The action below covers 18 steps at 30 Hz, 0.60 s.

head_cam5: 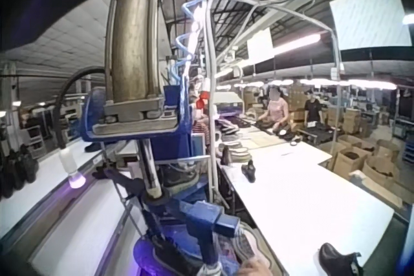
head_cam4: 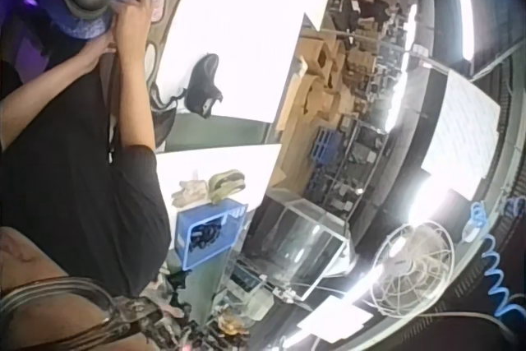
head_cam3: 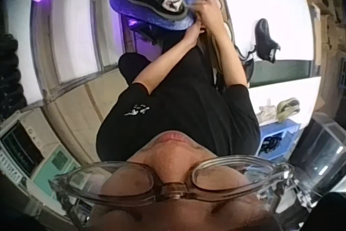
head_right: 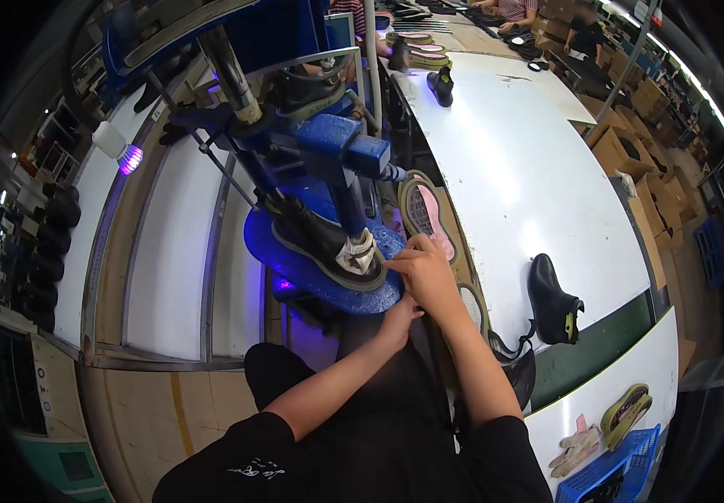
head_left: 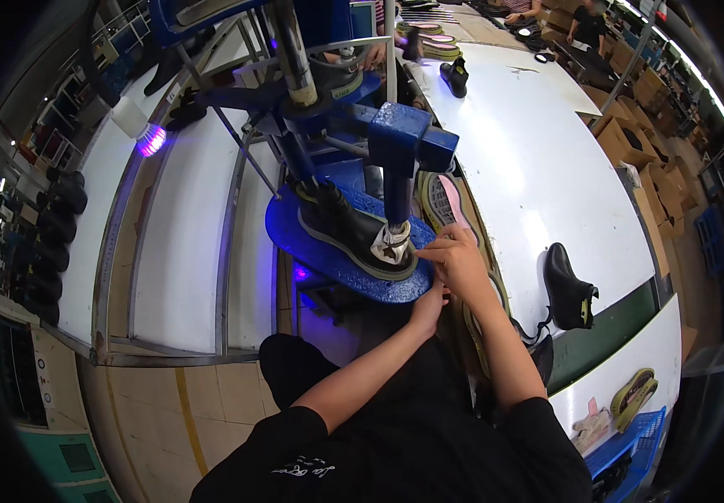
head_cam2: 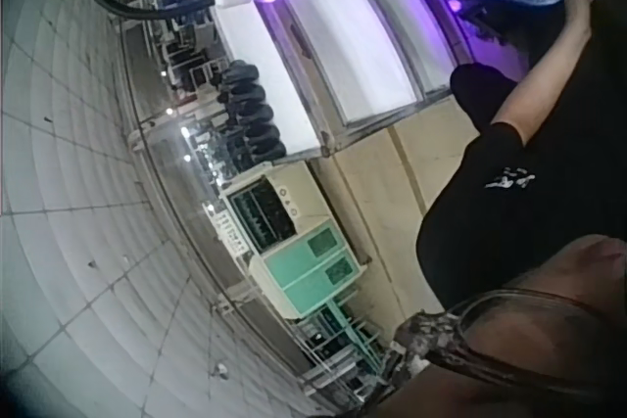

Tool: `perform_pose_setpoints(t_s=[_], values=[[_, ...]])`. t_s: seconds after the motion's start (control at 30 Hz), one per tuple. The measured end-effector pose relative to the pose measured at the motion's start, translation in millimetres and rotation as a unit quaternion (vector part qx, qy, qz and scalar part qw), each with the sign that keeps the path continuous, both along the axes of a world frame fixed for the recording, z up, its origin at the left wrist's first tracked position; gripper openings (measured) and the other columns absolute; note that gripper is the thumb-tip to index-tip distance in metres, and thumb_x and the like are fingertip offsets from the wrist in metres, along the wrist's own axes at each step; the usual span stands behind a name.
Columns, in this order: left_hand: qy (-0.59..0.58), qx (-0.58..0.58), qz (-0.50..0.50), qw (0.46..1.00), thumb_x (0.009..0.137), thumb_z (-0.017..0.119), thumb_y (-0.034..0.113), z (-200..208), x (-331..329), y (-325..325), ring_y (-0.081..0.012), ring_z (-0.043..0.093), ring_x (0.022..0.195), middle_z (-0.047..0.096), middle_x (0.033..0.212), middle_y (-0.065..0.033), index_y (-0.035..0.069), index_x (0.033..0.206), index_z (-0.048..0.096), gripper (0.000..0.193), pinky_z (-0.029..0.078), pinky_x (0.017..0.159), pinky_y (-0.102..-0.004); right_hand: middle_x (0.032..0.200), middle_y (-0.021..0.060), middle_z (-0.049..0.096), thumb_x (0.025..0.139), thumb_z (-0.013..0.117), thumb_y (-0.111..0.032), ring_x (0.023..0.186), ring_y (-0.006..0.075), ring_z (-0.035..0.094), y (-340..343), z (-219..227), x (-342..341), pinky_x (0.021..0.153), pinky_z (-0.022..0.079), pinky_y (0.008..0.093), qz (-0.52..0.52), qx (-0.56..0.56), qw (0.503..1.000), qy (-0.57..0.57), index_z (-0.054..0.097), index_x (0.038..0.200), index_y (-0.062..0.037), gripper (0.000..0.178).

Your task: The recorder is using a specialized machine to press and attach soles to shoes in a factory setting.

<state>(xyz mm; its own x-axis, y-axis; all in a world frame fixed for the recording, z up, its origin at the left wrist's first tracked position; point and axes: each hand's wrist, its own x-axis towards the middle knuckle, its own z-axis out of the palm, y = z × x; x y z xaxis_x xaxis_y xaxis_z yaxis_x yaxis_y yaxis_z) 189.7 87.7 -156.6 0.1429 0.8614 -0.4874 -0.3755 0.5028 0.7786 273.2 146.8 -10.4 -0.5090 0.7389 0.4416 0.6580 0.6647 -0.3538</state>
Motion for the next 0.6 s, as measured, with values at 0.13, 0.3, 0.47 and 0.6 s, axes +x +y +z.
perform_pose_setpoints(t_s=[0.13, 0.3, 0.47, 0.6], values=[[-0.097, 0.173, -0.142, 0.970, 0.109, 0.035, 0.063, 1.2, -76.7, -38.7, -0.0278, 0.064, 0.124, 0.070, 0.124, -0.0127, 0.002, 0.131, 0.063, 0.071, 0.047, 0.109, -0.0437, 0.093, 0.0013, 0.078, 0.072, 0.073, -0.003, 0.101, 0.0246, 0.062, -0.7, -7.9, 7.0, 0.092, 0.048, 0.0400, -0.019, 0.008, 1.000, -0.001, 0.085, 0.098, -0.0110, 0.030], [-0.189, 0.103, 0.091, 0.972, 0.102, 0.038, 0.074, 3.3, -221.1, -37.9, -0.0362, 0.070, 0.113, 0.070, 0.121, -0.0210, 0.002, 0.143, 0.050, 0.084, 0.053, 0.105, -0.0495, 0.095, 0.0015, 0.078, 0.072, 0.072, -0.001, 0.101, 0.0246, 0.061, -1.5, -3.3, 5.6, 0.091, 0.048, 0.0399, -0.010, -0.001, 0.999, 0.030, 0.084, 0.098, -0.0102, 0.031], [0.098, 0.094, 0.245, 0.960, 0.101, 0.048, 0.074, 27.2, -344.0, 66.7, -0.0288, 0.070, 0.101, 0.067, 0.117, -0.0141, 0.004, 0.142, 0.052, 0.082, 0.057, 0.092, -0.0430, 0.097, 0.0033, 0.078, 0.071, 0.071, 0.002, 0.100, 0.0257, 0.062, -7.9, -3.6, 2.6, 0.092, 0.048, 0.0407, -0.025, 0.003, 0.999, 0.024, 0.084, 0.100, -0.0096, 0.033], [0.254, 0.104, 0.284, 0.919, 0.102, 0.061, 0.060, 35.0, -384.6, 126.6, -0.0152, 0.058, 0.069, 0.064, 0.084, -0.0025, 0.005, 0.100, 0.068, 0.055, 0.046, 0.065, -0.0348, 0.098, 0.0042, 0.078, 0.073, 0.073, 0.004, 0.100, 0.0263, 0.063, -13.7, -9.7, -8.8, 0.092, 0.052, 0.0409, -0.041, 0.000, 0.999, 0.036, 0.084, 0.103, -0.0108, 0.035]])
